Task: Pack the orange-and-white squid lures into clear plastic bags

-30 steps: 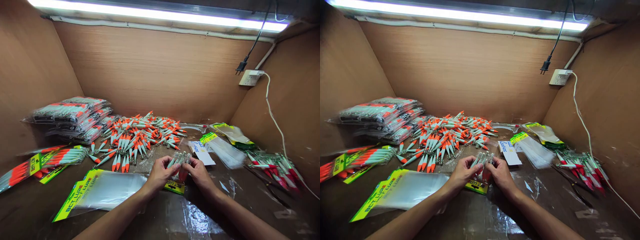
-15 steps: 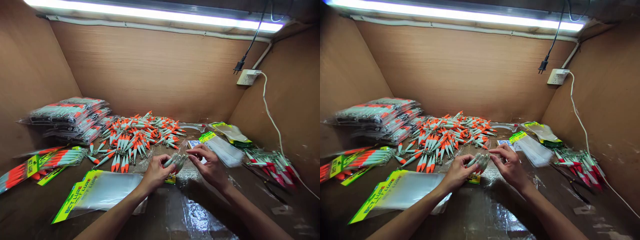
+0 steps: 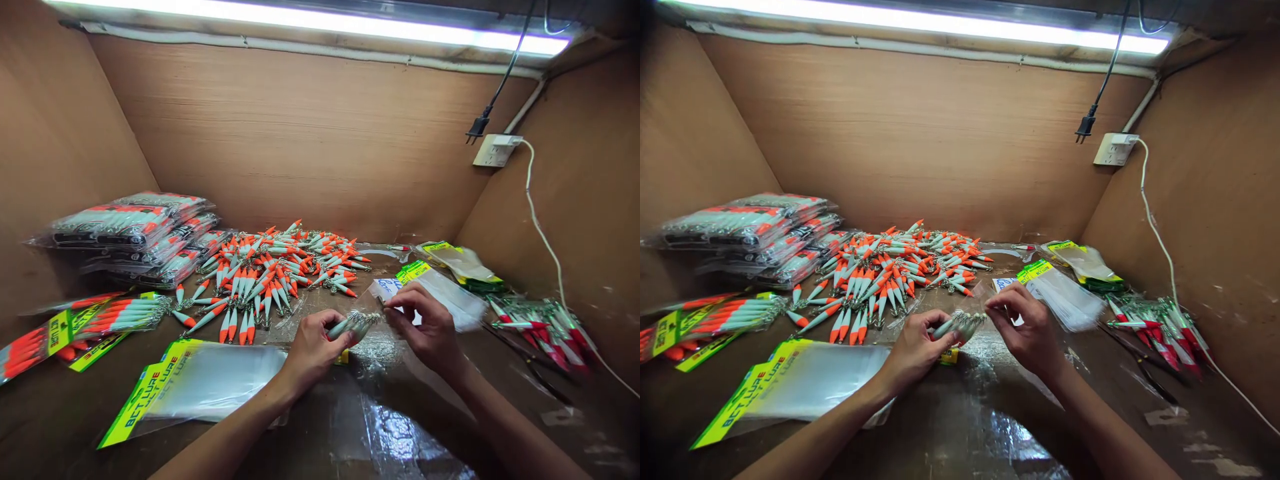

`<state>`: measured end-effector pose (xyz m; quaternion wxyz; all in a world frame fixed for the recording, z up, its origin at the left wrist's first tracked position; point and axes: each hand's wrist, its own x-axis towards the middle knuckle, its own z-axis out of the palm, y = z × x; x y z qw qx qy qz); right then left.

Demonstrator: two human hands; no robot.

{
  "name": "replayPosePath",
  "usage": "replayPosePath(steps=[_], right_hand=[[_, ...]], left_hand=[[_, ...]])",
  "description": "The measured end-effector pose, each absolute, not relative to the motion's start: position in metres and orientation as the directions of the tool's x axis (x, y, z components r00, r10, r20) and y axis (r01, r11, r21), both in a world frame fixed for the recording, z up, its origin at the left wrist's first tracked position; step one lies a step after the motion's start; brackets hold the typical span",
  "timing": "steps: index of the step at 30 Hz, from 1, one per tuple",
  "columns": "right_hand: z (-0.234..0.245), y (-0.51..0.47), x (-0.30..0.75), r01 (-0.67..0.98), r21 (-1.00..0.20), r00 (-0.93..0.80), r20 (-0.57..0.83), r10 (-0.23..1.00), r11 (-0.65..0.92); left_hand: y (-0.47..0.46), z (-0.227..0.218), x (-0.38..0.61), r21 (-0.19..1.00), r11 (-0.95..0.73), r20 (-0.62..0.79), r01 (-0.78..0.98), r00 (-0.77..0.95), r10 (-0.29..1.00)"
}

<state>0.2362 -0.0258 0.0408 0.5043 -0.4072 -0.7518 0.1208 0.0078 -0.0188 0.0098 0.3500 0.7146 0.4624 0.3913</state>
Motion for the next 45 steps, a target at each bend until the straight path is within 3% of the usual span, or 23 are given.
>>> replayPosePath(steps=[3, 8, 22, 27, 32, 40, 45], right_hand=[[0.043, -0.025, 0.239, 0.499, -0.541, -0.313, 0.616, 0.723, 0.677], [0.047, -0.019, 0.245, 0.547, -0.567, -0.368, 0.498, 0.785, 0.616], [0.043, -0.018, 0.24, 0.552, -0.723, -0.26, 0.323, 0.91, 0.415], [0.038, -0.021, 0.235, 0.564, -0.709, -0.229, 0.359, 0.905, 0.424], [0.038, -0.023, 0.231, 0.616, -0.592, -0.254, 0.475, 0.843, 0.52], [0.036, -0.024, 0.227, 0.66, -0.545, -0.208, 0.529, 0.823, 0.517], [0.036, -0.027, 0.223, 0.668, -0.549, -0.183, 0.533, 0.826, 0.502]], left_hand=[[-0.021, 0.01, 0.009, 0.846, -0.333, 0.253, 0.416, 0.237, 0.938], [-0.021, 0.009, 0.008, 0.848, -0.328, 0.246, 0.417, 0.239, 0.939], [-0.024, 0.013, 0.008, 0.769, -0.384, 0.337, 0.511, 0.186, 0.923], [-0.025, 0.012, 0.009, 0.732, -0.426, 0.376, 0.532, 0.206, 0.903], [-0.025, 0.013, 0.01, 0.715, -0.44, 0.378, 0.543, 0.23, 0.897], [-0.022, 0.01, 0.01, 0.881, -0.295, 0.204, 0.37, 0.265, 0.942], [-0.022, 0.008, 0.011, 0.902, -0.273, 0.188, 0.334, 0.265, 0.946]])
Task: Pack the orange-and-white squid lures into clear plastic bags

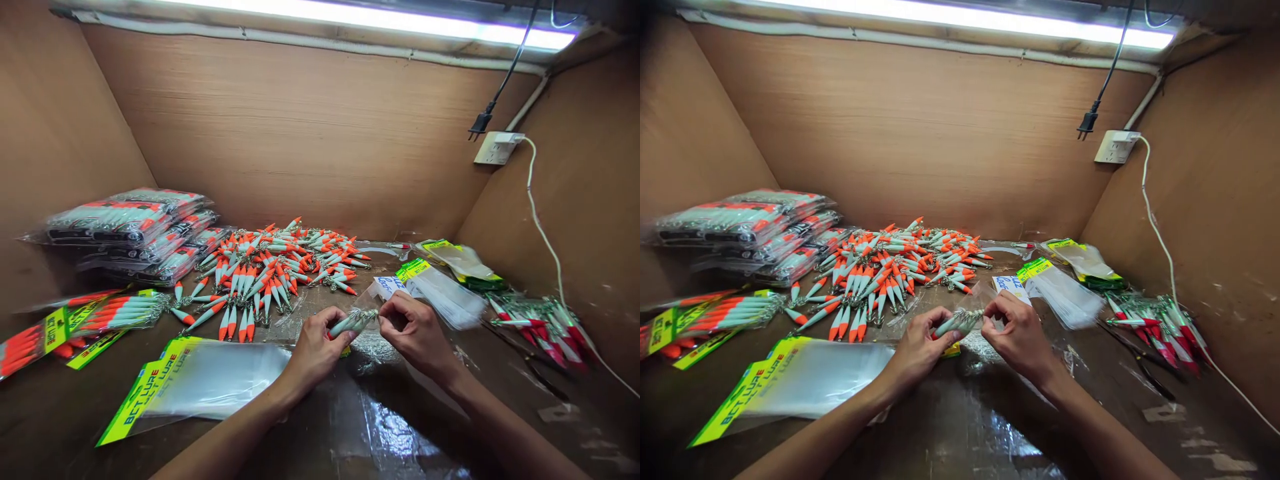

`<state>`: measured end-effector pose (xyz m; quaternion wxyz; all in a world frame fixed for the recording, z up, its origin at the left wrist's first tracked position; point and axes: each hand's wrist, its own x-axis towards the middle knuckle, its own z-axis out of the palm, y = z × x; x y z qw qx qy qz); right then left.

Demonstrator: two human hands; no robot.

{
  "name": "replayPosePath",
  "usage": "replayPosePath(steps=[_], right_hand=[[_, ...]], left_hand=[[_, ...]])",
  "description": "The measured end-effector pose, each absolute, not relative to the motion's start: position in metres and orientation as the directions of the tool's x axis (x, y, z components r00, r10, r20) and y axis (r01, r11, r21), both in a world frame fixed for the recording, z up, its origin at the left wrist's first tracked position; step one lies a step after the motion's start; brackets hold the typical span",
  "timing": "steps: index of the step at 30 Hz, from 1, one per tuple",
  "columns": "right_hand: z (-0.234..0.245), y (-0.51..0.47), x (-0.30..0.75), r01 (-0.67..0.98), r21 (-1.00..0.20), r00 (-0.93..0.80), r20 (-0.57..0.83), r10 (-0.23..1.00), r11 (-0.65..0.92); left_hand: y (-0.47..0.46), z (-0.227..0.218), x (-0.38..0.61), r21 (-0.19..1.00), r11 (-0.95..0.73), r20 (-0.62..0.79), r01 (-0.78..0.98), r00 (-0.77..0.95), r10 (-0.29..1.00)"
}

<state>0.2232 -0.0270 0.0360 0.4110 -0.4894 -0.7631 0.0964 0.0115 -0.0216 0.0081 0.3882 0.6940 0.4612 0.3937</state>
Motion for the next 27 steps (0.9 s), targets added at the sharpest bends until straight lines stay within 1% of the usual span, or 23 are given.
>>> replayPosePath(steps=[8, 14, 17, 21, 24, 27], right_hand=[[0.0351, -0.0282, 0.2225, 0.674, -0.582, -0.134, 0.51, 0.85, 0.455], [0.0324, -0.0245, 0.2269, 0.661, -0.626, -0.075, 0.494, 0.866, 0.414], [0.033, -0.0244, 0.2279, 0.651, -0.636, -0.076, 0.487, 0.87, 0.413], [0.035, -0.0256, 0.2295, 0.657, -0.612, -0.081, 0.523, 0.848, 0.44], [0.0345, -0.0254, 0.2298, 0.666, -0.603, -0.1, 0.511, 0.854, 0.438], [0.0315, -0.0244, 0.2268, 0.662, -0.618, -0.109, 0.481, 0.87, 0.425]], left_hand=[[-0.0209, 0.0041, 0.0129, 0.913, -0.288, 0.208, 0.287, 0.279, 0.937], [-0.0168, 0.0082, 0.0084, 0.903, -0.302, 0.18, 0.306, 0.369, 0.912], [-0.0172, 0.0079, 0.0084, 0.861, -0.34, 0.192, 0.379, 0.376, 0.906], [-0.0192, 0.0056, 0.0098, 0.783, -0.419, 0.255, 0.46, 0.377, 0.891], [-0.0203, 0.0079, 0.0101, 0.796, -0.417, 0.268, 0.439, 0.362, 0.893], [-0.0202, 0.0106, 0.0096, 0.824, -0.391, 0.253, 0.41, 0.352, 0.901]])
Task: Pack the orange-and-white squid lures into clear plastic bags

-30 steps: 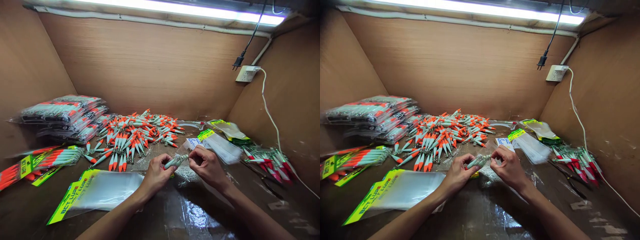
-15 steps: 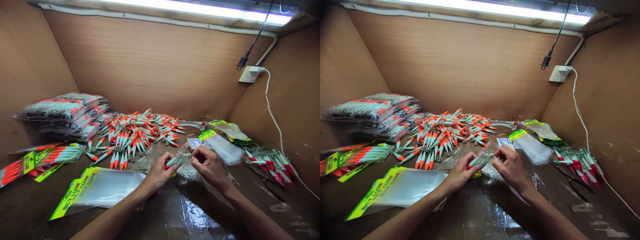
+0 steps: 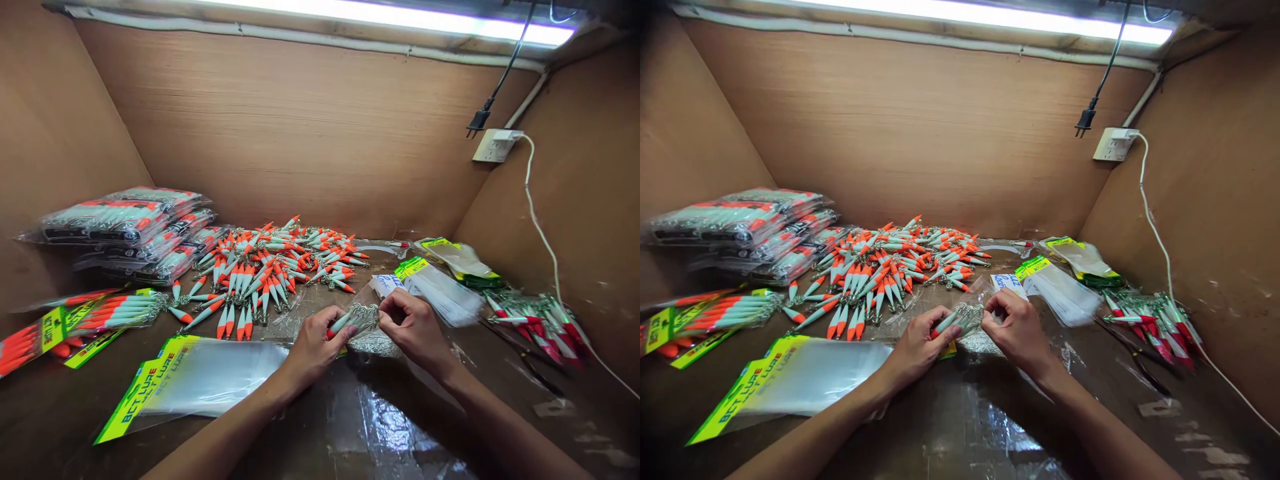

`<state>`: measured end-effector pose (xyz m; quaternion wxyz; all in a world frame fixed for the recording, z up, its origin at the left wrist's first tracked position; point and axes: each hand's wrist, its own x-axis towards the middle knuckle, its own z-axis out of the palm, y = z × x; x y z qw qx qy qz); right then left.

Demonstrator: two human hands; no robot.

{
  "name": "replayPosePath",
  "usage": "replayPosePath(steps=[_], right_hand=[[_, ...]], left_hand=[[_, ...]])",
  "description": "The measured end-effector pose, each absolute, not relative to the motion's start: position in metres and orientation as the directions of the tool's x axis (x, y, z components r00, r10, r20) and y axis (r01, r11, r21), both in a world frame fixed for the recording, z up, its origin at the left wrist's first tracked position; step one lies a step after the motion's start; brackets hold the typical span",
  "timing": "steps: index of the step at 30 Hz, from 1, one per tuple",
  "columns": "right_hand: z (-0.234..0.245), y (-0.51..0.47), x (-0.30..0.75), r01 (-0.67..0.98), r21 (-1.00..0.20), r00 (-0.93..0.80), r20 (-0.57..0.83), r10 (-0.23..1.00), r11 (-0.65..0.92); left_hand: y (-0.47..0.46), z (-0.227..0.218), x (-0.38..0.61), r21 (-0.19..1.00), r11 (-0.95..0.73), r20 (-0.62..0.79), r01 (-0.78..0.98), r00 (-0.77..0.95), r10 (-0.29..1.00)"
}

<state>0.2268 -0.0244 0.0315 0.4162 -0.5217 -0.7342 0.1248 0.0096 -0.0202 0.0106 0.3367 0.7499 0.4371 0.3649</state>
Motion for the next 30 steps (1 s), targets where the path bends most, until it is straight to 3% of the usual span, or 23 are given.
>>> replayPosePath(steps=[8, 11, 15, 18, 26, 30], right_hand=[[0.028, -0.023, 0.222, 0.609, -0.66, -0.136, 0.459, 0.878, 0.439], [0.034, -0.024, 0.23, 0.593, -0.644, -0.193, 0.469, 0.862, 0.484], [0.04, -0.027, 0.235, 0.6, -0.61, -0.131, 0.563, 0.816, 0.517], [0.038, -0.028, 0.231, 0.575, -0.564, -0.241, 0.575, 0.782, 0.593], [0.042, -0.024, 0.225, 0.521, -0.534, -0.32, 0.6, 0.733, 0.665], [0.044, -0.029, 0.222, 0.525, -0.56, -0.281, 0.597, 0.752, 0.641]], left_hand=[[-0.018, 0.004, 0.01, 0.816, -0.381, 0.227, 0.434, 0.366, 0.903], [-0.017, 0.007, 0.008, 0.83, -0.373, 0.244, 0.415, 0.333, 0.911], [-0.015, 0.012, 0.006, 0.867, -0.328, 0.216, 0.376, 0.31, 0.926], [-0.014, 0.011, 0.005, 0.876, -0.329, 0.208, 0.352, 0.34, 0.917], [-0.019, 0.011, 0.013, 0.817, -0.418, 0.287, 0.398, 0.349, 0.892], [-0.022, 0.012, 0.016, 0.793, -0.431, 0.307, 0.43, 0.33, 0.893]])
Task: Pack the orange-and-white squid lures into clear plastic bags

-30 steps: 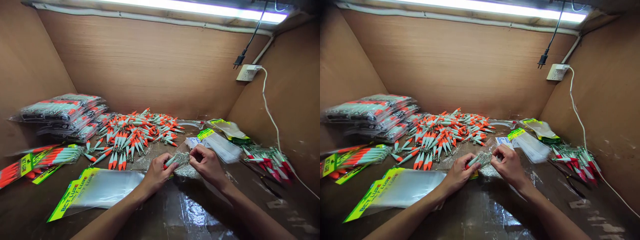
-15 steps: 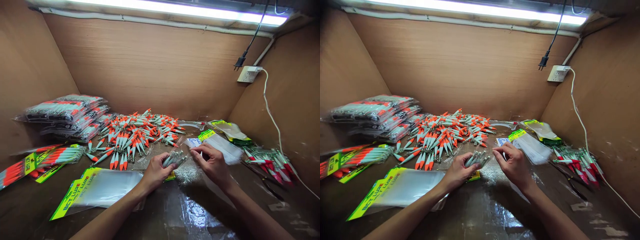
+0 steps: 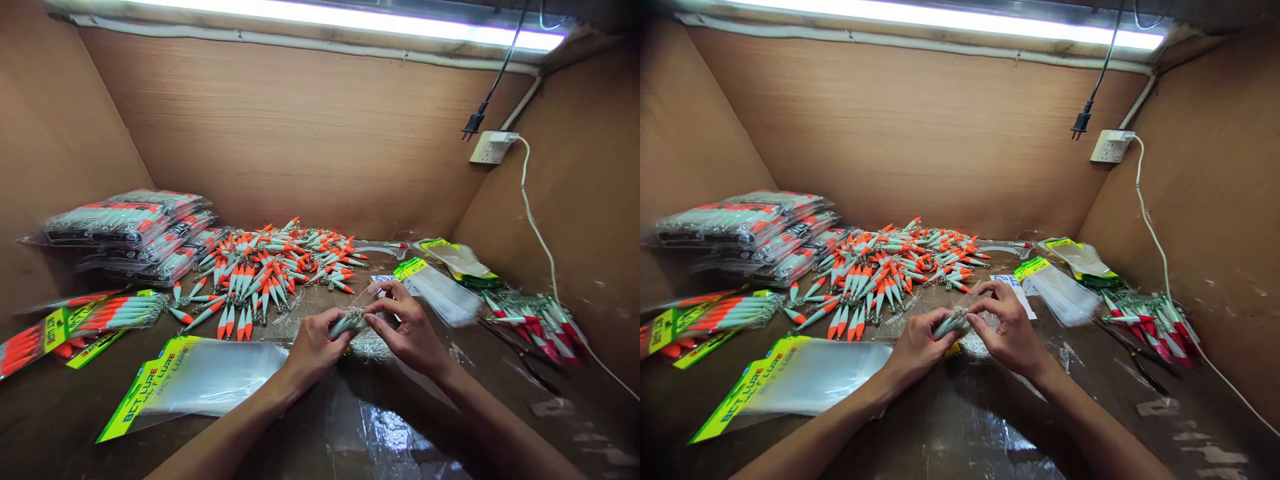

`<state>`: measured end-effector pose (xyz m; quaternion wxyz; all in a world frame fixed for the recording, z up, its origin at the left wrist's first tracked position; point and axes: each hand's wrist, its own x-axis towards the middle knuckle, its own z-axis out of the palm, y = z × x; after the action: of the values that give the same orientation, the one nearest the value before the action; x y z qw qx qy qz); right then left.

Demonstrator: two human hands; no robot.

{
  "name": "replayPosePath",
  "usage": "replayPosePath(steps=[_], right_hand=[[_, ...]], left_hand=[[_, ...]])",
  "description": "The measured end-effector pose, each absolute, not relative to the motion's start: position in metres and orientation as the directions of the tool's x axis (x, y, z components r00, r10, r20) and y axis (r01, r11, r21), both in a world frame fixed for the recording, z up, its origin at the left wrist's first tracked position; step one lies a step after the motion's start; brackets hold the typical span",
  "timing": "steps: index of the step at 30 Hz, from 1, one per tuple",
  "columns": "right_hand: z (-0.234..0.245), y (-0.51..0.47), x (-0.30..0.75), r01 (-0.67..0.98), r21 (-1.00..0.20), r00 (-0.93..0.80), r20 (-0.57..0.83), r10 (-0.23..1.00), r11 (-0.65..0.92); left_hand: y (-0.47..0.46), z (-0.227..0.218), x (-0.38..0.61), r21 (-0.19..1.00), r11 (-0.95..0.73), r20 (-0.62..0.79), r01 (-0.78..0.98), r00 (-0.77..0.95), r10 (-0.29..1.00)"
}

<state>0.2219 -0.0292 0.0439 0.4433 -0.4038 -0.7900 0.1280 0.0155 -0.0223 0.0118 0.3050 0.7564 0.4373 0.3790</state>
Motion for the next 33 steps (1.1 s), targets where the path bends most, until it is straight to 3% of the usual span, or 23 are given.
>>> replayPosePath(steps=[6, 16, 33], right_hand=[[0.041, -0.035, 0.218, 0.531, -0.564, -0.325, 0.554, 0.767, 0.632], [0.043, -0.027, 0.227, 0.514, -0.566, -0.332, 0.561, 0.758, 0.644], [0.034, -0.02, 0.226, 0.527, -0.58, -0.364, 0.507, 0.781, 0.622]], left_hand=[[-0.023, 0.012, 0.014, 0.785, -0.422, 0.321, 0.454, 0.286, 0.903], [-0.01, 0.0, 0.011, 0.94, -0.24, 0.165, 0.24, 0.294, 0.941], [-0.01, -0.013, 0.014, 0.999, -0.039, 0.034, 0.009, 0.352, 0.935]])
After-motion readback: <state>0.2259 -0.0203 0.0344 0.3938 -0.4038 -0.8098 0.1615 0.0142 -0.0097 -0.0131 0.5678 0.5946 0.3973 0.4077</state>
